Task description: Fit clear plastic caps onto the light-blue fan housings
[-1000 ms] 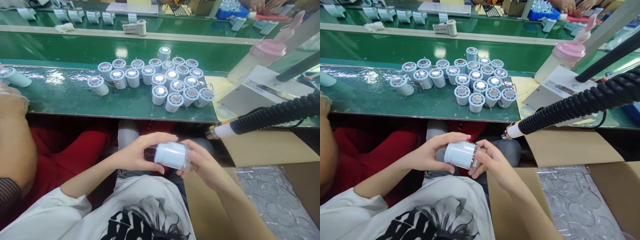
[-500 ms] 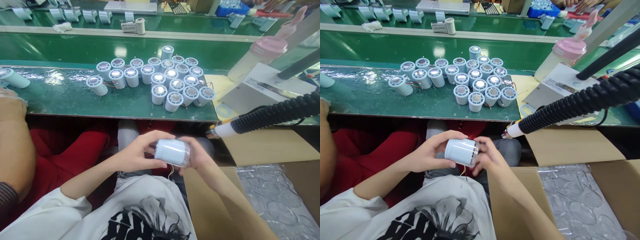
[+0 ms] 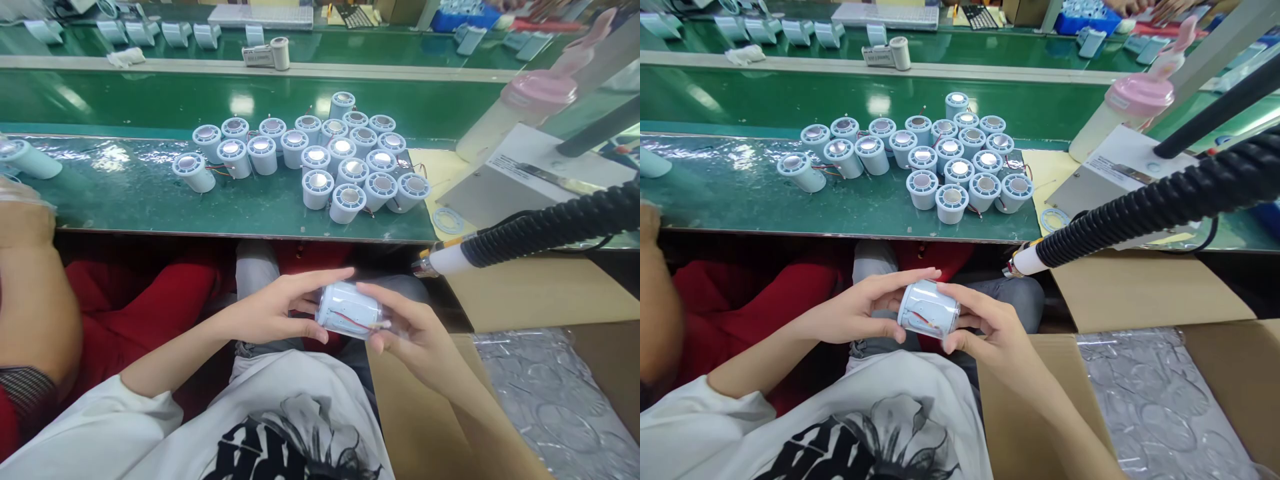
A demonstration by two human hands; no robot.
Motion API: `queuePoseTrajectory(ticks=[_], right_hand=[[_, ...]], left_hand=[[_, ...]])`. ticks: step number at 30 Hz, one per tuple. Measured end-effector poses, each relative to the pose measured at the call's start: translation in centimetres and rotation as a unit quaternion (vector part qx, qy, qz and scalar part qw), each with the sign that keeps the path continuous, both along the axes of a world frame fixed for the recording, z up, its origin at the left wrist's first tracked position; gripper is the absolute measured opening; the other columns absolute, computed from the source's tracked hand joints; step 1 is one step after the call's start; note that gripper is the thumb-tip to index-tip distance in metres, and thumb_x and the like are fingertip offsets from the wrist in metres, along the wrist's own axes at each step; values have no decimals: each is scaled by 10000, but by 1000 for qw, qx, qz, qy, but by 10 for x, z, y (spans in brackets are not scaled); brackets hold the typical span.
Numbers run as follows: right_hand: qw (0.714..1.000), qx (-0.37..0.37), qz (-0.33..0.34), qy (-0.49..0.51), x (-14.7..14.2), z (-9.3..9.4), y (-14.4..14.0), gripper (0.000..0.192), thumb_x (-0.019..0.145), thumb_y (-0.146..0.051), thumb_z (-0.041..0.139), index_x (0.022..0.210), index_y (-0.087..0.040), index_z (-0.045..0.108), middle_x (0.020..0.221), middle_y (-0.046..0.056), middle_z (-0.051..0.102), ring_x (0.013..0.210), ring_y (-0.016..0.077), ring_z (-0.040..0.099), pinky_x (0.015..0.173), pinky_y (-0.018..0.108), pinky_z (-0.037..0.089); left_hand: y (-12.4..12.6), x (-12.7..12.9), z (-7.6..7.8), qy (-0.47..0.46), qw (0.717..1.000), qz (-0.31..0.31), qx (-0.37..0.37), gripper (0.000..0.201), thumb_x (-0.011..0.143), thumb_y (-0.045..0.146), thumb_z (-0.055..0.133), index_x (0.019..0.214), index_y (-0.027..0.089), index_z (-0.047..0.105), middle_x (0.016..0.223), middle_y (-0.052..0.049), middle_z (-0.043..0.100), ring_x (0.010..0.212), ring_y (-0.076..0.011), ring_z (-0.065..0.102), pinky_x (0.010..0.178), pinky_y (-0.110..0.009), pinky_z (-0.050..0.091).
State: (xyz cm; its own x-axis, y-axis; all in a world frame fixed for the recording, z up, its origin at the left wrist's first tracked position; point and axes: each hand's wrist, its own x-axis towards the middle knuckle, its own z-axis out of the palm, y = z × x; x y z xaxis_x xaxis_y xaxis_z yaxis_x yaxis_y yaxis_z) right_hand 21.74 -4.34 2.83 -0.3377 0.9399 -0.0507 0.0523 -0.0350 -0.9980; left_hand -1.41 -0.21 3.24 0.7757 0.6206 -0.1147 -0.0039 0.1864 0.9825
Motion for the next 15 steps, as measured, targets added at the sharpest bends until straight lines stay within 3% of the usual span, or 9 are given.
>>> queuePoseTrajectory(ticks=[4, 7, 11, 15], right_hand=[[998, 30, 9, -45, 0, 2, -2, 362, 817, -264, 698, 1177, -265, 664, 952, 28, 734, 632, 161, 705, 616, 260, 624], [988, 108, -9, -113, 2, -1, -4, 359, 790, -219, 720, 1143, -278, 686, 1117, 44, 706, 814, 214, 724, 688, 289, 628], [949, 255, -32, -182, 2, -4, -8, 464, 743, -183, 773, 1174, -311, 656, 1273, 61, 631, 1078, 268, 650, 888, 362, 577], [930, 329, -28, -162, 1, -2, -12, 646, 806, -39, 660, 1326, -376, 479, 1391, 35, 529, 1200, 221, 570, 971, 367, 525]], left_hand=[[-3, 2, -7, 0, 999, -5, -33, 793, 748, 129, 729, 1429, 331, 378, 1421, -77, 498, 1150, -250, 605, 923, -338, 540], [-4, 5, -14, -10, 1000, 2, -14, 810, 734, 110, 731, 1426, 341, 379, 1507, -80, 386, 1231, -273, 548, 962, -360, 519], [-2, 8, -16, -22, 999, 24, -13, 981, 671, 60, 767, 1449, 410, 283, 1579, -63, 224, 1307, -279, 473, 991, -362, 500], [0, 9, -10, -70, 997, 14, -23, 866, 632, 10, 773, 1351, 347, 428, 1418, -105, 455, 1120, -242, 616, 848, -306, 558]])
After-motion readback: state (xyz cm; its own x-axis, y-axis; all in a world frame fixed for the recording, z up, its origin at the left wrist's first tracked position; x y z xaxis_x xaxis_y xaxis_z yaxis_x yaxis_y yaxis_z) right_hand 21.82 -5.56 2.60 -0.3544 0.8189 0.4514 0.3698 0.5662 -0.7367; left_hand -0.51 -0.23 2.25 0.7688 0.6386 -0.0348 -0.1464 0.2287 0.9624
